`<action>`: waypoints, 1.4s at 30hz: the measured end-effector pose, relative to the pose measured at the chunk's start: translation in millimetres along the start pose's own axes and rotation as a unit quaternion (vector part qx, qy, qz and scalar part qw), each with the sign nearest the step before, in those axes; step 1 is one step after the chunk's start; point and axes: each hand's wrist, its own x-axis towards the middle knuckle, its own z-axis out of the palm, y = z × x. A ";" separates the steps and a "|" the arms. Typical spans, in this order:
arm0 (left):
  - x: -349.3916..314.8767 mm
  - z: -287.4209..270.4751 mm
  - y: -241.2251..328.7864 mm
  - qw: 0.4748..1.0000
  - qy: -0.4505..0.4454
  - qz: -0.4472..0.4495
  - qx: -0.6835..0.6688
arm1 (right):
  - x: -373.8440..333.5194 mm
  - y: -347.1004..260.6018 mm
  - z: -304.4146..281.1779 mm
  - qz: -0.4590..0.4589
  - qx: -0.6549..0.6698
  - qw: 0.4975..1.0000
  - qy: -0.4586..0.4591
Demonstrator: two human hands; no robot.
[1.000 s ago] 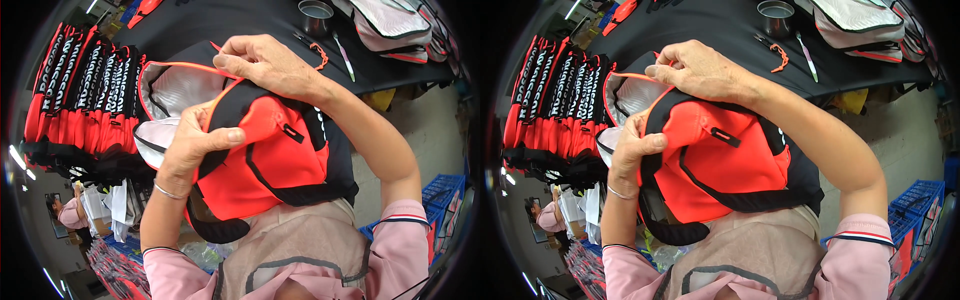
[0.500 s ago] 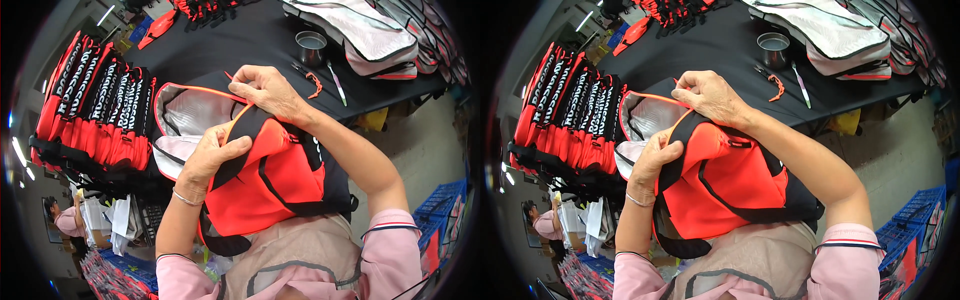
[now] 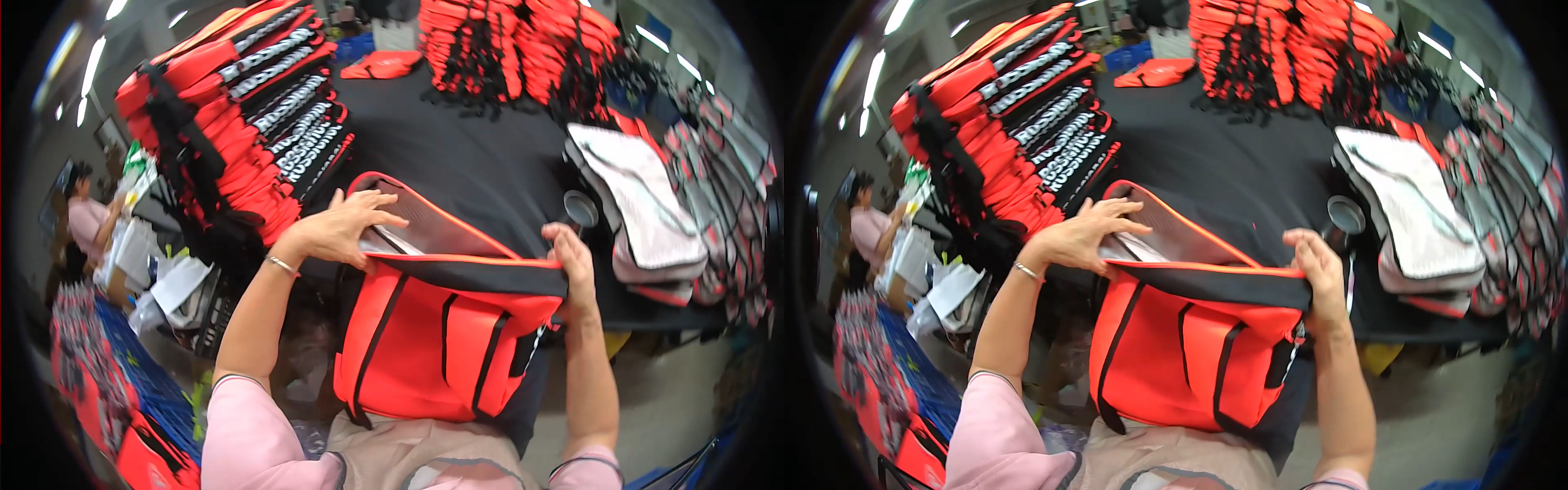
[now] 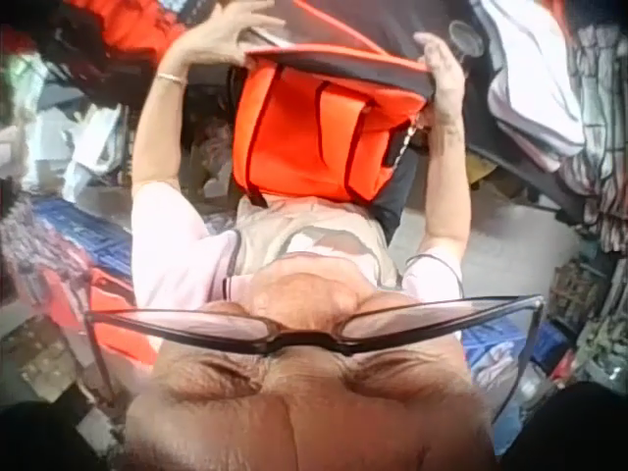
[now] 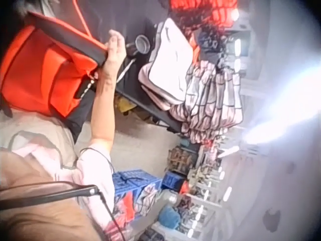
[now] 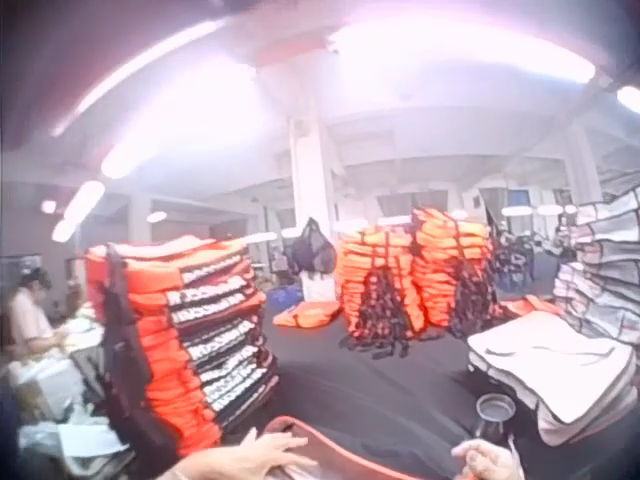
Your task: Inspecting and trimming loose threads on a red and black backpack using a small blade.
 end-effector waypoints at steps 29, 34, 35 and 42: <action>47.9 61.9 15.7 0.747 0.611 0.102 -0.240 | 27.2 -29.8 151.5 -0.461 -0.718 0.521 -0.005; 44.7 47.9 41.3 0.731 0.606 0.074 -0.304 | 41.8 -23.1 156.6 -0.457 -0.741 0.491 -0.030; 40.1 45.6 41.0 0.738 0.579 0.062 -0.341 | 42.9 -23.0 154.2 -0.456 -0.740 0.494 -0.030; -2.8 27.2 57.1 0.775 0.340 0.044 -0.531 | 24.0 -55.1 143.0 -0.428 -0.603 0.647 -0.182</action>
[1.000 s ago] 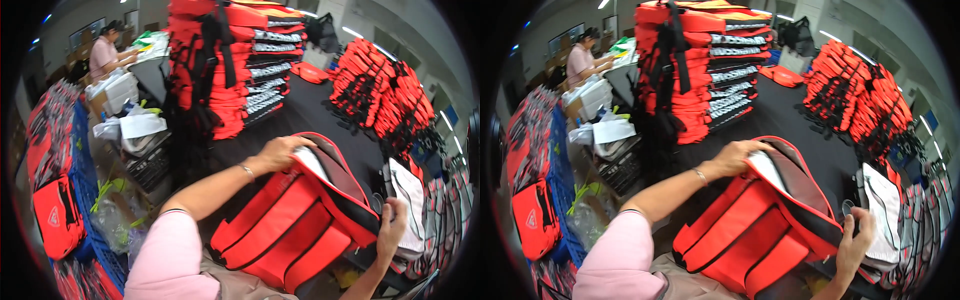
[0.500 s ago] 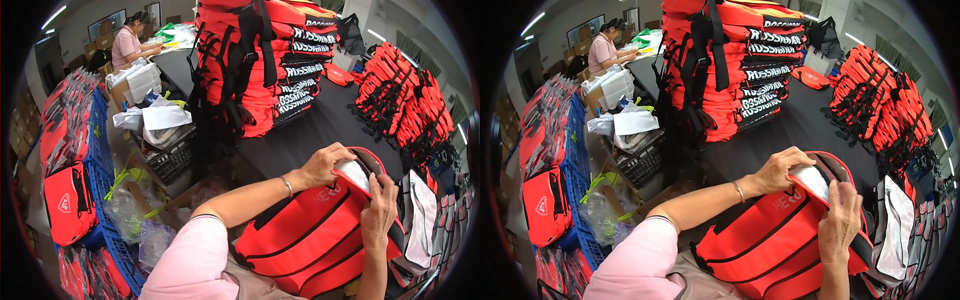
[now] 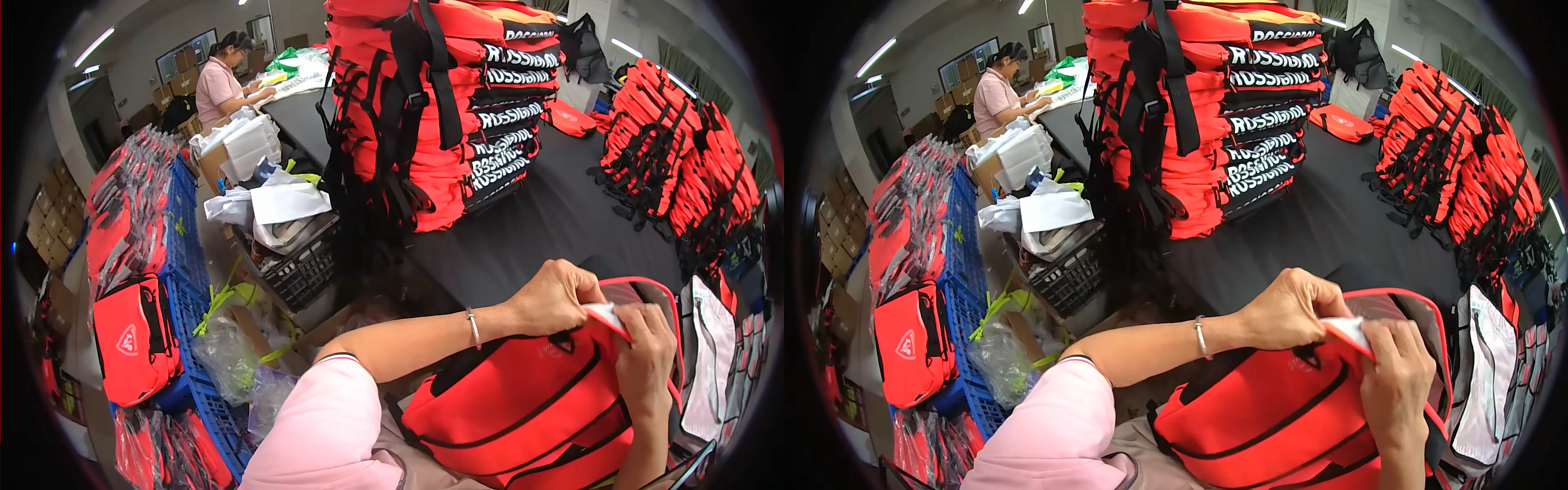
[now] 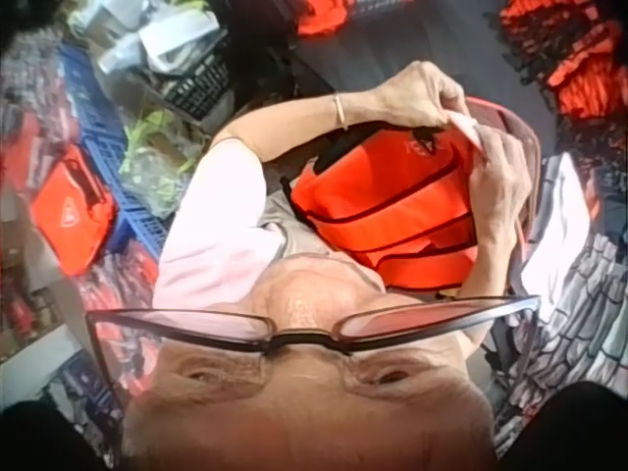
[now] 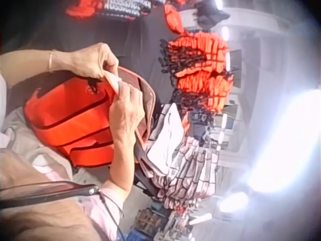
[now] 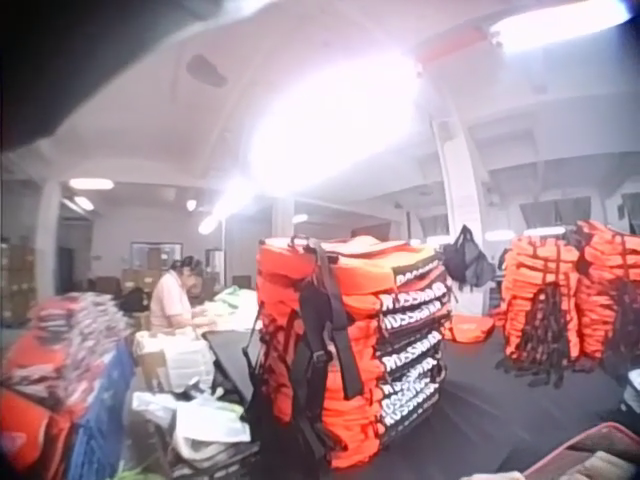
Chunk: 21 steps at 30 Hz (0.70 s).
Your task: Inspecting and trimming loose threads on a red and black backpack using a small blade.
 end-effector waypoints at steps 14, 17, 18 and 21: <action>-81.7 46.0 21.1 0.779 -0.569 -0.082 -0.249 | -53.4 -60.3 -61.8 0.279 0.596 0.575 -0.485; -64.9 56.3 26.8 0.841 -0.483 -0.053 -0.238 | -74.1 -28.9 -55.3 0.042 0.687 0.633 -0.353; -55.9 50.5 27.3 0.856 -0.477 -0.031 -0.199 | -81.6 -38.6 -71.0 0.156 0.662 0.692 -0.240; -21.6 20.4 36.8 0.895 -0.444 -0.013 -0.047 | -27.1 -39.6 -79.0 0.305 0.334 0.873 -0.184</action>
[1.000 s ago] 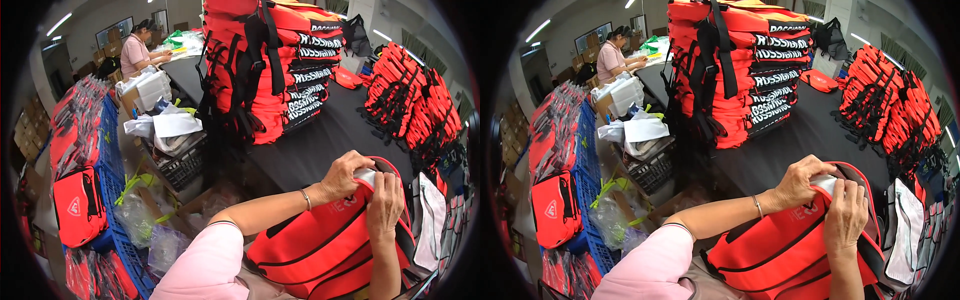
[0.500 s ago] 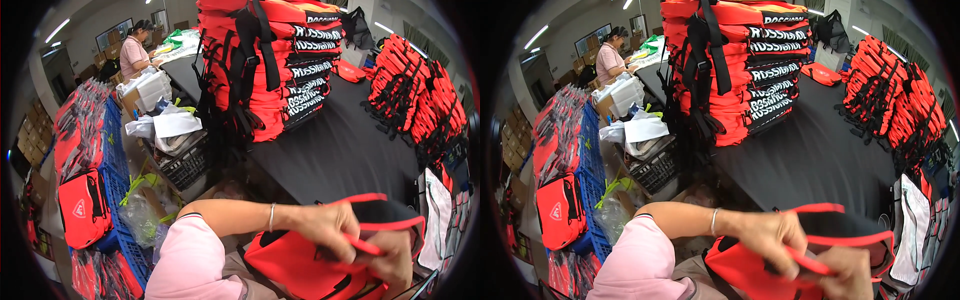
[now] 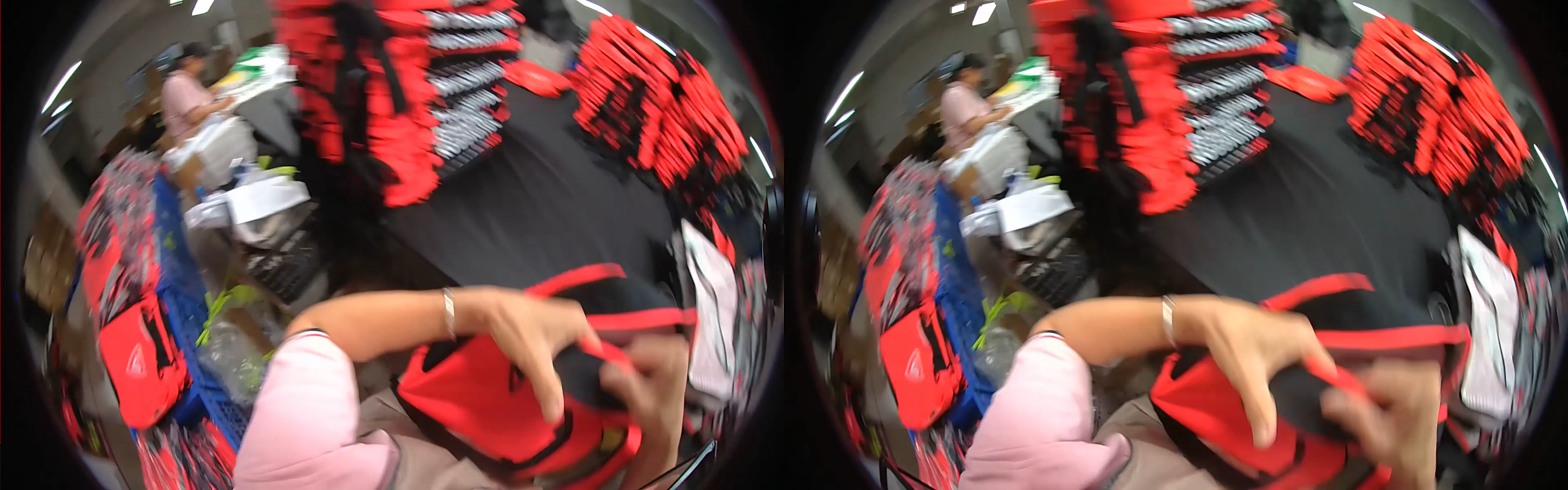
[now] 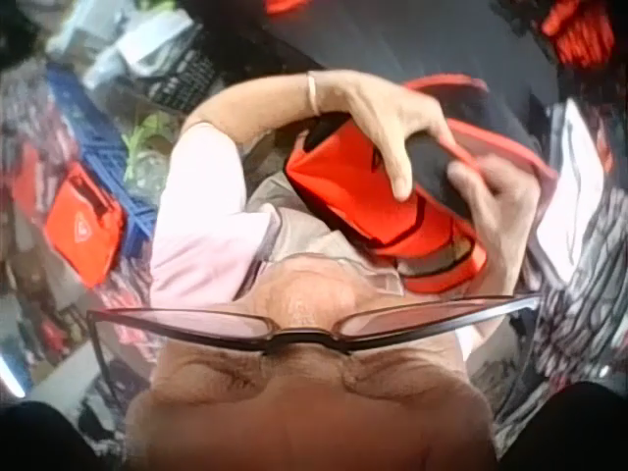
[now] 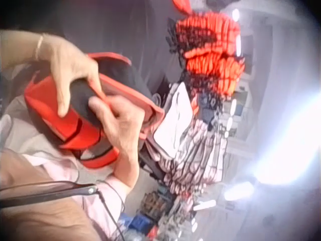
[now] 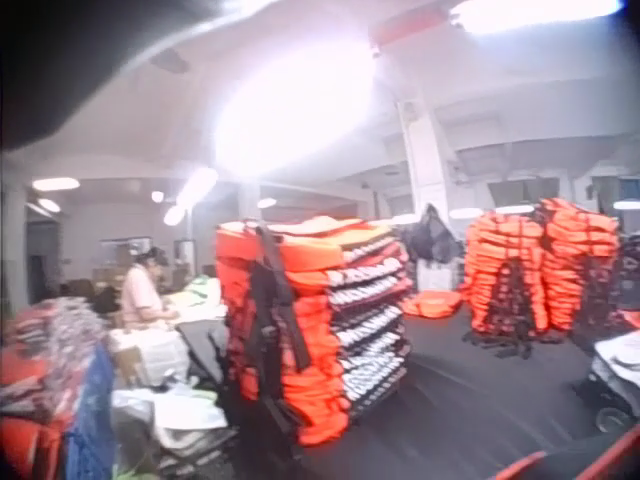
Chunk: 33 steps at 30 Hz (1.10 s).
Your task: Inspecting and trimming loose threads on a red and black backpack using a small blade.
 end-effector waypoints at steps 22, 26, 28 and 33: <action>-11.4 -35.0 -24.5 0.856 0.451 0.035 -0.250 | 98.5 80.6 -16.7 -0.131 -0.141 0.966 0.174; -47.3 -67.6 -35.5 0.811 0.537 0.009 -0.233 | 60.0 152.6 -44.1 -0.192 -0.225 0.947 0.123; -74.6 -83.7 -56.3 0.831 0.516 0.002 -0.206 | 45.4 166.8 -47.3 -0.162 -0.195 0.960 0.123; -56.2 -71.5 -52.5 0.898 0.415 0.050 0.140 | 40.6 170.9 -40.2 -0.064 -0.139 0.975 0.160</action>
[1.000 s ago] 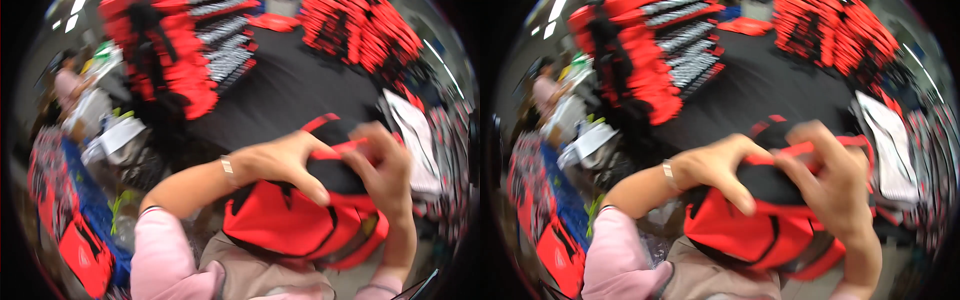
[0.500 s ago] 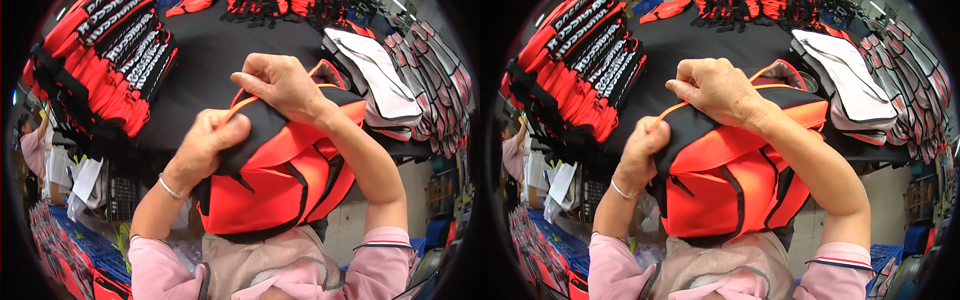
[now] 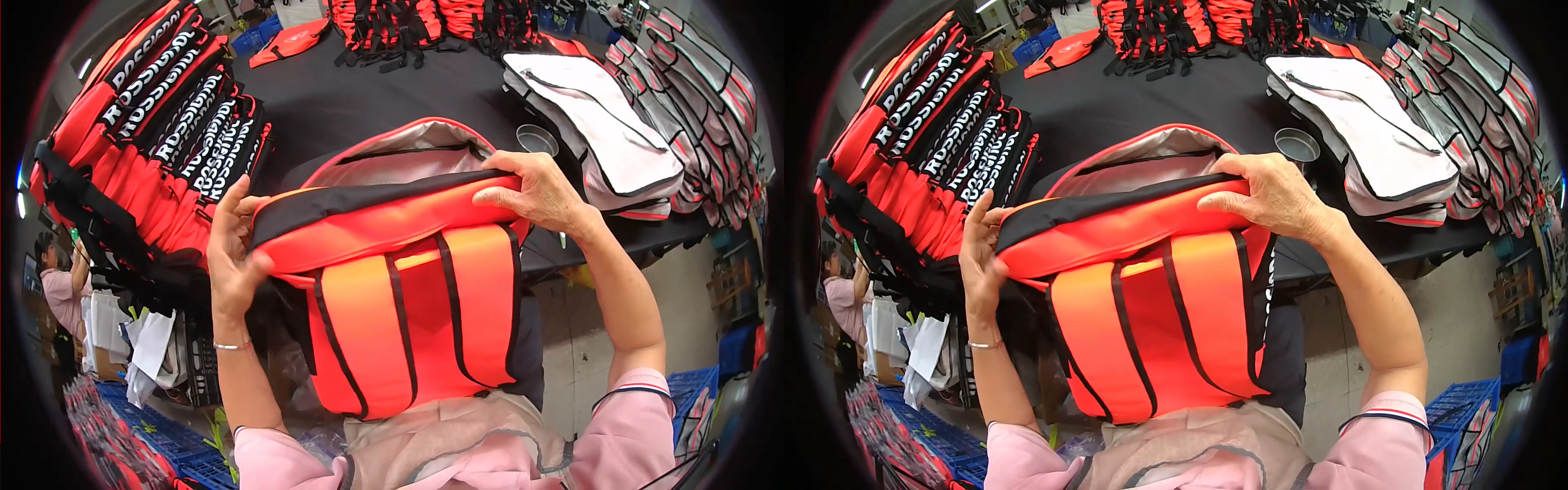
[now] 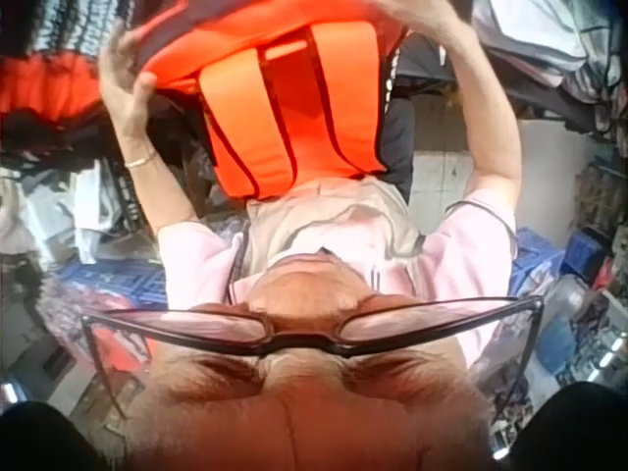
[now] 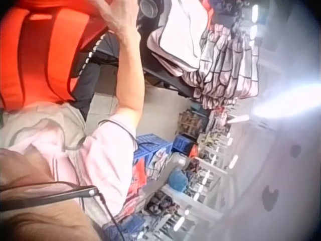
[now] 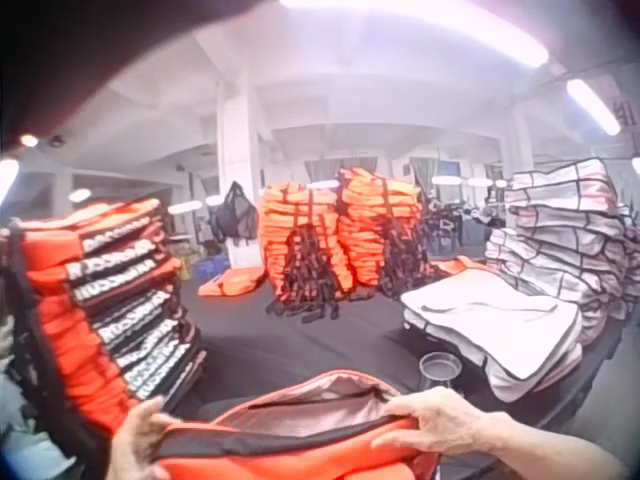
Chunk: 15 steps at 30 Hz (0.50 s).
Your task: Inspecting and trimming loose threads on a red and black backpack using a small blade.
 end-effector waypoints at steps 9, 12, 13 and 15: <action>63.2 -13.6 4.7 0.973 0.060 -0.090 0.204 | 78.5 -56.4 -61.9 -0.010 -0.055 0.997 0.049; 116.6 -23.5 -59.8 0.972 0.018 -0.173 0.158 | 148.1 -22.7 -65.1 0.128 -0.089 0.986 -0.064; 121.9 -38.8 -81.6 0.955 0.049 -0.179 0.230 | 163.7 -10.9 -54.5 0.096 -0.086 0.990 -0.060; 124.3 -14.3 -151.3 0.917 0.116 -0.047 0.379 | 182.7 88.6 -2.5 -0.007 -0.144 0.989 -0.035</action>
